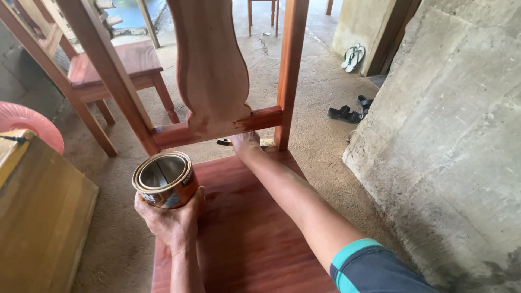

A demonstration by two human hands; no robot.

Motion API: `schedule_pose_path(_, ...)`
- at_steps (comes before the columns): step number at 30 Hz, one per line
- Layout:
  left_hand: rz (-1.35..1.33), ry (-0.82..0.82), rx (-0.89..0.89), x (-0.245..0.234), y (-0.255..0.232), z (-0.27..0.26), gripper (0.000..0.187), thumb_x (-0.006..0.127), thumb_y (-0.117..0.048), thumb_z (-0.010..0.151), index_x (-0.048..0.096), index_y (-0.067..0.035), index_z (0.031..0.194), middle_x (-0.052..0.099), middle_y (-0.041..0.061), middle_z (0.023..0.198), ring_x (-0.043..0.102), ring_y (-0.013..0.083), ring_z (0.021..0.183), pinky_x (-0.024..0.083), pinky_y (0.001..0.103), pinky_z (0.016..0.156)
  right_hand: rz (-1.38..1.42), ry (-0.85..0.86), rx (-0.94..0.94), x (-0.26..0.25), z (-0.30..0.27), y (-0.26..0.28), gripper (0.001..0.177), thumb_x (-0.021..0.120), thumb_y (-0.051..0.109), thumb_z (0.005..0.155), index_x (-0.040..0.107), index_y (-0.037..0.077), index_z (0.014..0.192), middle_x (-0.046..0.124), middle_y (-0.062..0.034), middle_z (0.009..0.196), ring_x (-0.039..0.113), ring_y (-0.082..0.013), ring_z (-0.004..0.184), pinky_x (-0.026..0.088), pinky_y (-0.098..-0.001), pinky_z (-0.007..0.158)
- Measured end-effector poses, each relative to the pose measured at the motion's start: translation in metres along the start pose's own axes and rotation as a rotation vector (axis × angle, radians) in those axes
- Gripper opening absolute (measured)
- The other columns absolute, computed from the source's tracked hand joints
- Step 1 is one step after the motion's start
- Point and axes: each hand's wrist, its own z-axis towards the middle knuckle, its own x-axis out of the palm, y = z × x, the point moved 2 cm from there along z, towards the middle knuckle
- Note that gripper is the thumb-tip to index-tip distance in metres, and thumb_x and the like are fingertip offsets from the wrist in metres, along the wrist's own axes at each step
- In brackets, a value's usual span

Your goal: Painting or applying varnish to a wooden chair using a brush.

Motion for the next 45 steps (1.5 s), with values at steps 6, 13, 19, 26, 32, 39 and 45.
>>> schedule_pose_path(6,-0.041,0.009,0.059,0.003,0.007,0.001,0.120,0.103,-0.036,0.057,0.037,0.000,0.150,0.051,0.020,0.141,0.057,0.0340,0.130,0.050,0.045,0.114,-0.051,0.178,0.123,0.010,0.003,-0.008,0.039,0.063,0.008,0.091,0.060,0.002,0.130,0.057,-0.0207,0.134,0.060,-0.0341,0.120,0.058,-0.0440,0.089)
schedule_pose_path(13,-0.063,0.044,0.033,0.002,0.008,0.002,0.121,0.102,-0.036,0.058,0.034,-0.001,0.152,0.049,0.019,0.143,0.055,0.0327,0.132,0.049,0.044,0.116,-0.339,0.366,-0.018,0.054,0.003,-0.025,0.023,0.063,0.005,0.095,0.072,-0.001,0.115,0.071,-0.0189,0.115,0.071,-0.0295,0.103,0.063,-0.0394,0.075)
schedule_pose_path(19,-0.030,-0.062,0.004,0.003,0.008,0.002,0.117,0.105,-0.030,0.054,0.041,-0.001,0.148,0.051,0.017,0.141,0.055,0.0332,0.130,0.048,0.043,0.113,-0.332,0.418,-0.102,-0.026,-0.030,-0.018,0.020,0.062,0.003,0.091,0.077,0.003,0.105,0.074,-0.0188,0.106,0.074,-0.0297,0.096,0.062,-0.0437,0.076)
schedule_pose_path(26,0.023,-0.109,0.053,-0.004,-0.007,0.006,0.117,0.106,-0.032,0.052,0.041,-0.002,0.144,0.053,0.017,0.135,0.054,0.0384,0.126,0.050,0.048,0.106,-0.120,0.367,-0.114,-0.166,-0.065,-0.006,0.015,0.075,0.015,0.092,0.073,0.000,0.095,0.073,-0.0161,0.081,0.074,-0.0256,0.069,0.064,-0.0430,0.067)
schedule_pose_path(32,0.028,-0.100,0.017,-0.007,-0.012,0.004,0.120,0.104,-0.034,0.051,0.036,-0.004,0.146,0.053,0.017,0.134,0.053,0.0396,0.127,0.048,0.052,0.105,-0.146,0.346,-0.226,-0.137,-0.067,-0.038,0.021,0.080,0.021,0.089,0.075,0.001,0.090,0.074,-0.0141,0.080,0.073,-0.0230,0.070,0.063,-0.0400,0.075)
schedule_pose_path(39,0.030,-0.080,0.066,-0.007,-0.012,0.002,0.119,0.103,-0.032,0.050,0.037,-0.003,0.144,0.053,0.018,0.133,0.052,0.0410,0.126,0.047,0.053,0.104,-0.168,0.350,-0.046,-0.157,-0.078,-0.041,0.028,0.083,0.020,0.085,0.068,-0.002,0.091,0.069,-0.0146,0.078,0.069,-0.0216,0.064,0.063,-0.0369,0.063)
schedule_pose_path(45,0.001,-0.064,0.077,-0.007,-0.020,0.000,0.118,0.103,-0.031,0.049,0.038,-0.003,0.143,0.055,0.020,0.131,0.054,0.0427,0.124,0.048,0.052,0.102,-0.124,0.279,0.027,-0.181,-0.097,-0.051,0.023,0.071,0.020,0.099,0.069,0.002,0.084,0.069,-0.0103,0.069,0.067,-0.0220,0.058,0.059,-0.0370,0.053)
